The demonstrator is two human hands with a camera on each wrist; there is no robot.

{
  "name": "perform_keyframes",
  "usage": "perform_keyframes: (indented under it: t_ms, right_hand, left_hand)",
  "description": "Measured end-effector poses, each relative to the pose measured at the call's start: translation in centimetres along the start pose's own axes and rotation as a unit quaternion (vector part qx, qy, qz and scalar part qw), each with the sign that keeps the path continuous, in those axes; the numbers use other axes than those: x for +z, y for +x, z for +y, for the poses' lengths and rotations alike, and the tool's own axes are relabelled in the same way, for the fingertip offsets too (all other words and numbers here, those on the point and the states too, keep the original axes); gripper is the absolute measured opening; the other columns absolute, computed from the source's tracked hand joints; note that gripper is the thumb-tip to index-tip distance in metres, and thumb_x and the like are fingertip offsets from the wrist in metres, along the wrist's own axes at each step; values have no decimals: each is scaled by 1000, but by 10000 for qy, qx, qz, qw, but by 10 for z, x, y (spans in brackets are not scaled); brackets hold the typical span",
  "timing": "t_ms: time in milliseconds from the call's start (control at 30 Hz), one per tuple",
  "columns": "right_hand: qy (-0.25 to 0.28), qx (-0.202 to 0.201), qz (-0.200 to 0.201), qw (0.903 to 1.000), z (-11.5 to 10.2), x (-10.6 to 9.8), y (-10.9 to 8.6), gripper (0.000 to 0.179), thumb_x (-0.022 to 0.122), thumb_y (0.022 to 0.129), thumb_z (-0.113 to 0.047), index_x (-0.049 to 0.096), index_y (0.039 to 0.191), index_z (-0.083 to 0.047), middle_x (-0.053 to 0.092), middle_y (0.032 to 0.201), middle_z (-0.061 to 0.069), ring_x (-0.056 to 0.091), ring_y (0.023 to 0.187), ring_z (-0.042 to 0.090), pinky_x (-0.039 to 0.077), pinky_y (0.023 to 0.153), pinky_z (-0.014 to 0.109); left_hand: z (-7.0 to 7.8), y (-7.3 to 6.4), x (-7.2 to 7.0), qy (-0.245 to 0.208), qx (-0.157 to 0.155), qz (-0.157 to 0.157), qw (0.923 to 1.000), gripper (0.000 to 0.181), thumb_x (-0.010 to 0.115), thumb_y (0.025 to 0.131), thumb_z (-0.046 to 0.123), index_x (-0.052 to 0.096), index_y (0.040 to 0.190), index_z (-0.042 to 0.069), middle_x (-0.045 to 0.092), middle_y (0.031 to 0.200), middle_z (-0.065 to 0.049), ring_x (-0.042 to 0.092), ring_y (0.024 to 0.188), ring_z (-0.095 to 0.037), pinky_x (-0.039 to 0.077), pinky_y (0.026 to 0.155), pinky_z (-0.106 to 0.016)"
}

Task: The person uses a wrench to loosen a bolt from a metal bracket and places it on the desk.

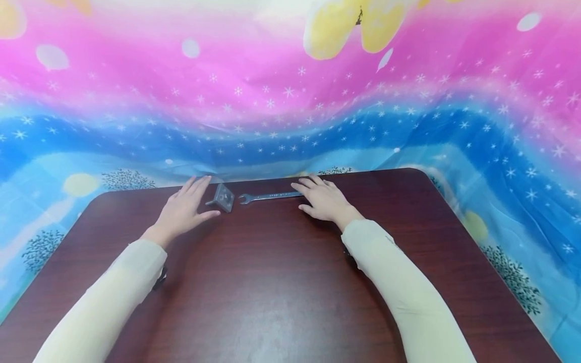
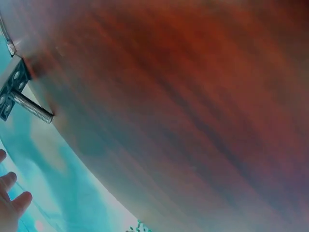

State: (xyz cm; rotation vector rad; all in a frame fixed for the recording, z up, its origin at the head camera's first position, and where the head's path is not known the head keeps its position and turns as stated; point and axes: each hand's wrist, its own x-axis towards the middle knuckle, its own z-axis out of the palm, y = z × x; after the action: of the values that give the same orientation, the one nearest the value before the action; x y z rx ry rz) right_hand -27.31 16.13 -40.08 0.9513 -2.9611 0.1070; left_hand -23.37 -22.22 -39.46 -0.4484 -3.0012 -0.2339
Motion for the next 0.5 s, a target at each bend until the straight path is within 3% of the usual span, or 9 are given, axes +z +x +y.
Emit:
perform_keyframes:
  t_ms: [333, 500]
  right_hand:
    - [462, 244, -508, 9973, -7, 0, 19, 61, 60, 99, -34, 37, 154, -23, 45, 153, 8, 32, 145, 32, 37, 110, 63]
    - [651, 354, -771, 9943, -15, 7, 23, 59, 60, 99, -32, 38, 154, -25, 43, 155, 9, 34, 145, 32, 35, 112, 62]
  left_hand:
    - [1, 23, 0, -188, 180, -148, 9996, 98, 76, 84, 48, 24, 158, 11, 32, 161, -14, 23, 151, -38, 41, 106, -64]
    - [-5, 18, 7, -335, 126, -218, 9991, 94, 77, 84, 47, 27, 157, 13, 36, 159, -14, 26, 149, -38, 43, 103, -65]
